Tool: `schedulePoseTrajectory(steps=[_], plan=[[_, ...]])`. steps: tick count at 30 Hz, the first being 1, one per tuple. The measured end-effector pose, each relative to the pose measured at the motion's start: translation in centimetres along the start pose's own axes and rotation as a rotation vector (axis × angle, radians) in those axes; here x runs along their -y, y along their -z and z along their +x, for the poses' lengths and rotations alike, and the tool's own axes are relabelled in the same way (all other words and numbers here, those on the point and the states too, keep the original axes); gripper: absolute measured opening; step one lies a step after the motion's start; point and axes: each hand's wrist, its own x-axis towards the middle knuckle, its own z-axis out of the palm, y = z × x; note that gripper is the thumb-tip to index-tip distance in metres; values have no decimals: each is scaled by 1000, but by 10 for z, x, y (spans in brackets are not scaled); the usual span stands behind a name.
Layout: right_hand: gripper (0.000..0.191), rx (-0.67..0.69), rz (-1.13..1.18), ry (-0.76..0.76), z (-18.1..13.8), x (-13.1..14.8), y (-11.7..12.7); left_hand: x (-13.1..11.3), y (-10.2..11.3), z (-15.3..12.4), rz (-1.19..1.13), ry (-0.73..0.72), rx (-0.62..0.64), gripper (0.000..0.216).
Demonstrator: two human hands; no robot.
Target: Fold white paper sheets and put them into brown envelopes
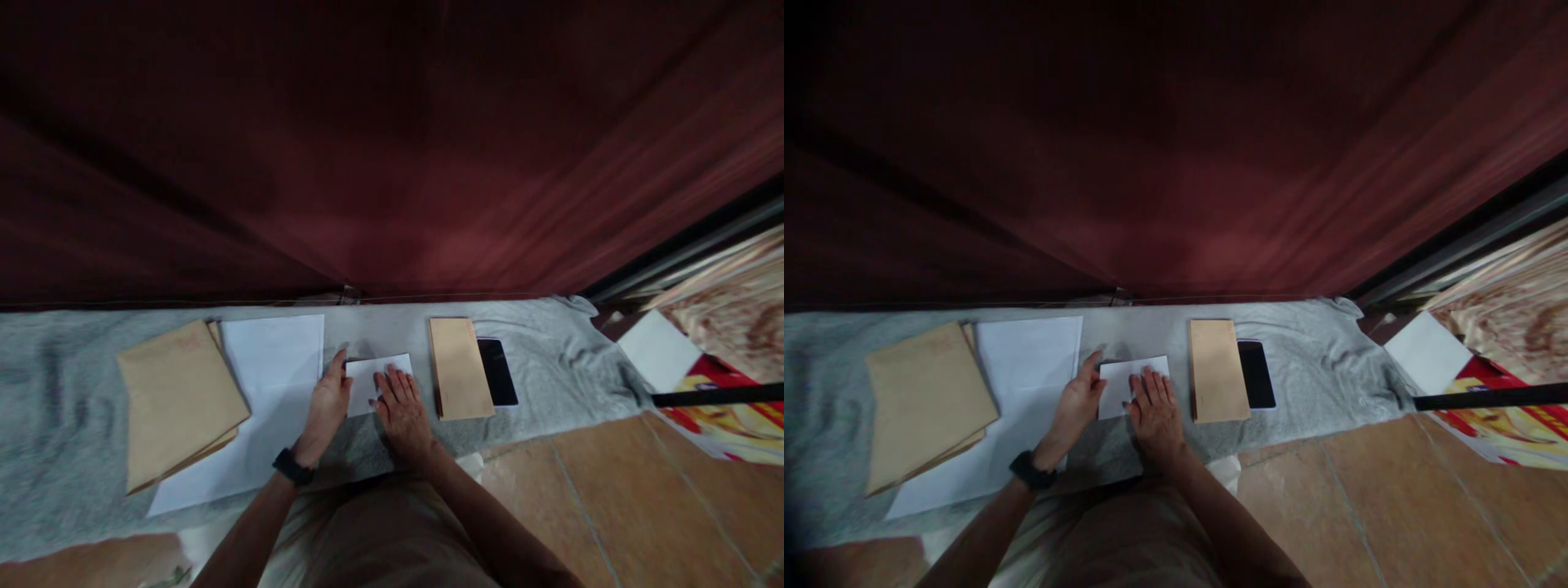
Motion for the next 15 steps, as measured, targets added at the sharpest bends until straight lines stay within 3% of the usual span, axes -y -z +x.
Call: schedulePoseTrajectory(steps=[5,8,12,15], plan=[[51,-39,-51,-38,-5,-3,-2,-8,-4,-7,79,-65,-150,57],[54,-47,-76,-45,-6,-2,-3,-19,-11,-21,187,-192,-225,52],[59,-6,-104,-38,-6,-3,-6,-28,-32,-48,299,-388,-50,54],[59,15,-109,-50,-7,-4,-6,-24,-43,-63,394,-401,16,62]])
